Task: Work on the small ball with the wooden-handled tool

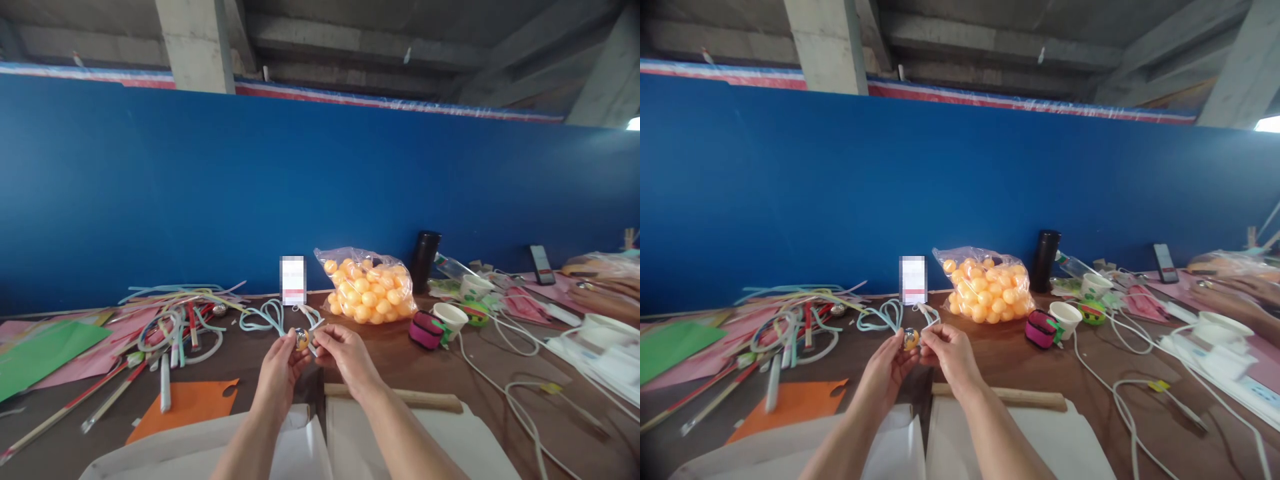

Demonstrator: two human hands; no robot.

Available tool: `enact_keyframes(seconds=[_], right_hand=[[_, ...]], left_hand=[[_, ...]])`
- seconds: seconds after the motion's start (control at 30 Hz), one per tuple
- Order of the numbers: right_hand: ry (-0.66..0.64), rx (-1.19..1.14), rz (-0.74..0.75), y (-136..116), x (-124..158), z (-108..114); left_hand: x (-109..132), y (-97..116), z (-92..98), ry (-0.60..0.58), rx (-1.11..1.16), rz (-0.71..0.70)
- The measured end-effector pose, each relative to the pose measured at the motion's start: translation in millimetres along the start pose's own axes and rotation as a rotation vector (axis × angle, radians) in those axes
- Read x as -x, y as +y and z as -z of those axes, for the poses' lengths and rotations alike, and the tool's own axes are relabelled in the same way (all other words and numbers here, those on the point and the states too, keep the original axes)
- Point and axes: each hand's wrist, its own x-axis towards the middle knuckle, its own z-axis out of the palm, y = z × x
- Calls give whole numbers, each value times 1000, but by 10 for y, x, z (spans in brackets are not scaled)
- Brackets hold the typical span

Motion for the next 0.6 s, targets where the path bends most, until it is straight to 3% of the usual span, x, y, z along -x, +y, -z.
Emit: enact_keyframes(seconds=[0.13,0.6], right_hand=[[-47,-16,-28,2,31,-43],[-109,-97,-125,119,10,-6]], left_hand=[[10,6,-5,-43,15,-14],[12,-13,-4,3,-65,-12]])
